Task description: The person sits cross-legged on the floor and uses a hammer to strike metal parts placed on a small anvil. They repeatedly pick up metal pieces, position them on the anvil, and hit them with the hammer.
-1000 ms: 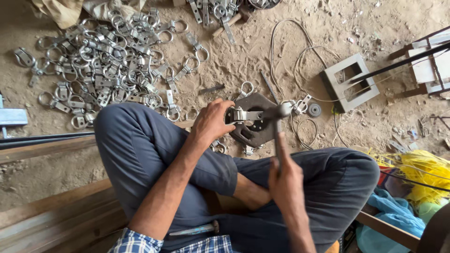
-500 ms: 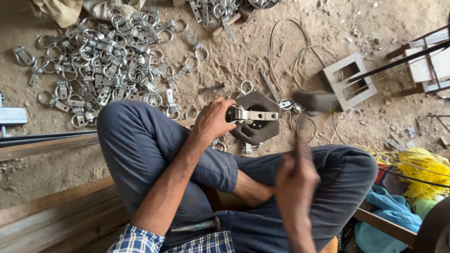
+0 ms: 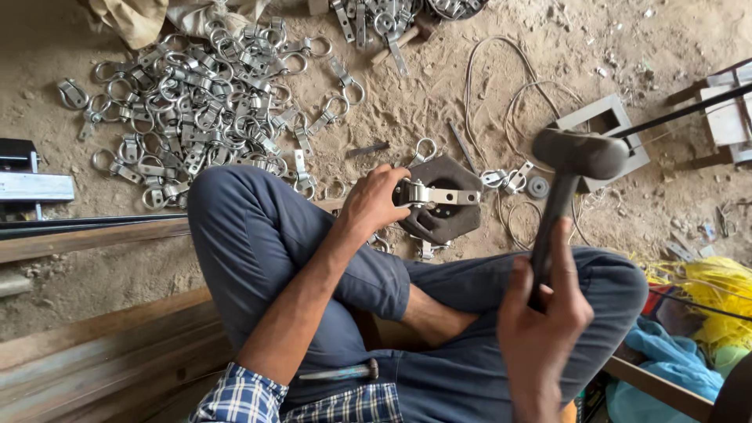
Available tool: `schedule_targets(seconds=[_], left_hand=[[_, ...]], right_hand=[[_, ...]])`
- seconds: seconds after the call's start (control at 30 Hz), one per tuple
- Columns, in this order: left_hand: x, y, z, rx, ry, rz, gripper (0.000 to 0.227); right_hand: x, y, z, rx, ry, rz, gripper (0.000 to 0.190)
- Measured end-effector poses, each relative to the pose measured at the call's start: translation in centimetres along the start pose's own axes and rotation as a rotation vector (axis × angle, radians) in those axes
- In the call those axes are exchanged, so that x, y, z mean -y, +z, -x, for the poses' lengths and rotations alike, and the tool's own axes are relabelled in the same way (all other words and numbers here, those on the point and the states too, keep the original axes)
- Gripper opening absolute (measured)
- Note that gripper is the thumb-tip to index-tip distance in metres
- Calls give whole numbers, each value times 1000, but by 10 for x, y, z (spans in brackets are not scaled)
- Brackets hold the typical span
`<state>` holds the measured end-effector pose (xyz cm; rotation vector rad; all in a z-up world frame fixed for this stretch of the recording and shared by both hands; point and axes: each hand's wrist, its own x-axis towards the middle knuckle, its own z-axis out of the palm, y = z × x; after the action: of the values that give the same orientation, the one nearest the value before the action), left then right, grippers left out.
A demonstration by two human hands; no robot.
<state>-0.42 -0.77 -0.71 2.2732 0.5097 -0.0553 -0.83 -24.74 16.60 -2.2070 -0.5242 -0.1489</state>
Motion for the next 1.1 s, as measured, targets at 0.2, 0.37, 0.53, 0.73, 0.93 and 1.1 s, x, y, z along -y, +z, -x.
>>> schedule_targets(seconds=[0.2,0.37,0.53,0.73,0.93,1.1], left_hand=[[3,7,-4,37,-35,8,71],[25,19,-11,-126,158,66,83],[29,6,-17,89,128,92,59],[14,-3,-10,284,-290,400,43],[29,8,-23,298,-256,329,31],[40,14,-24,270,-169,299,29]], right_hand=[[-62,48,21,182,-66,-101,54],[-79,19,18,275,576,-412,62],[-74,10,30,183,609,-355,67],[-76,20,31,100,571,-278,61],[-73,21,31,195,374,-211,50],[-42,4,13,105,30,88,51]])
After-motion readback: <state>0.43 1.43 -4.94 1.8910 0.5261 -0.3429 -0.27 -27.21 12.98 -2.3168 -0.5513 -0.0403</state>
